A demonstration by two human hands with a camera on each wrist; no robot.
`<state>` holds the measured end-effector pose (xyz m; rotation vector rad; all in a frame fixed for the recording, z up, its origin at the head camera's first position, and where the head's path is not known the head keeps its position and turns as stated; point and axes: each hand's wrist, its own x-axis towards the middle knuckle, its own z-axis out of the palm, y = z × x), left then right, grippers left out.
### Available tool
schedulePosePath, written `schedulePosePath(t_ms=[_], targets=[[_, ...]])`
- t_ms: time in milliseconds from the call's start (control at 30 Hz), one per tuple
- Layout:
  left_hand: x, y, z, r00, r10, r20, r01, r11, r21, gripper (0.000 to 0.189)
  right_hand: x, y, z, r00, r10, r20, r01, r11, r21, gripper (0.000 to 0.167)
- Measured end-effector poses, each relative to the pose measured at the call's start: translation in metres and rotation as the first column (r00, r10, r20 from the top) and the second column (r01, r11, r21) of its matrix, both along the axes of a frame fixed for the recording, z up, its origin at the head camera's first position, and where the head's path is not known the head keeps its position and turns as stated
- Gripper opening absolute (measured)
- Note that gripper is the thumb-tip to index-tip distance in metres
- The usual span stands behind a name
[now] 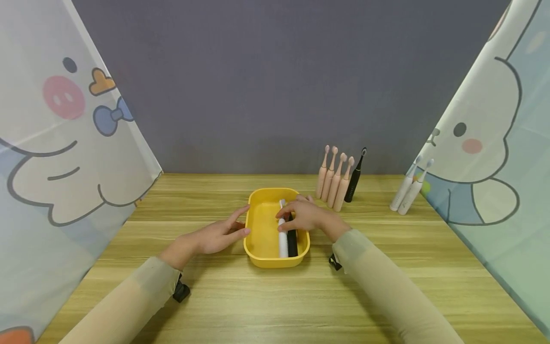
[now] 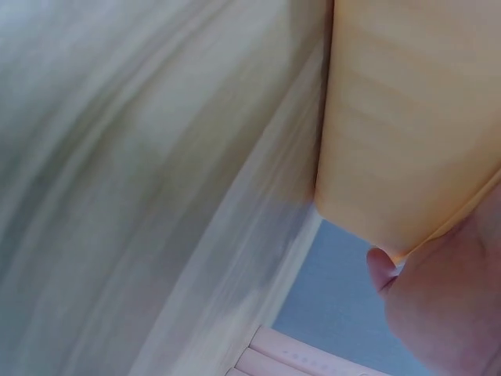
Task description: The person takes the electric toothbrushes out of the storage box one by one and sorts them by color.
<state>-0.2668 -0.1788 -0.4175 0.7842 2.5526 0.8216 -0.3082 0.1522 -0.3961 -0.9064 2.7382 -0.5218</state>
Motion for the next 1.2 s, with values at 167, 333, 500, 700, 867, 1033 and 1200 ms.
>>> schedulePosePath(t_ms=[167,333,500,700,867,1033,1200], targets=[[0.000,0.000,-0.001,1.000,0.009,-0.003,-0.009,1.000,0.001,0.082,0.002,0.002,-0.001,1.000,-0.011,-0.024,0.010,0.999,-0.034,0.044],[0.001,0.001,0.000,1.000,0.013,-0.001,-0.013,1.000,0.001,0.081,0.005,0.002,0.002,0.996,-0.009,-0.085,0.006,0.999,-0.043,0.045],[0.001,0.001,0.000,1.000,0.021,0.005,-0.021,1.000,-0.001,0.083,0.008,0.003,0.007,0.991,0.004,-0.132,-0.012,0.998,-0.060,0.048],[0.001,0.001,0.001,1.000,0.020,0.008,-0.020,1.000,0.000,0.083,0.012,0.003,0.008,0.986,0.002,-0.165,-0.022,0.993,-0.120,0.048],[0.000,0.000,0.002,1.000,0.013,0.002,-0.013,1.000,-0.006,0.083,0.015,0.004,0.006,0.985,-0.008,-0.171,-0.029,0.975,-0.219,0.043],[-0.001,0.000,0.002,1.000,0.010,-0.001,-0.010,1.000,-0.004,0.083,0.019,0.006,0.003,0.982,-0.021,-0.186,-0.039,0.949,-0.312,0.038],[-0.001,0.000,0.002,1.000,0.015,0.003,-0.015,1.000,-0.009,0.083,0.024,0.008,0.001,0.982,-0.042,-0.184,-0.036,0.917,-0.398,0.038]])
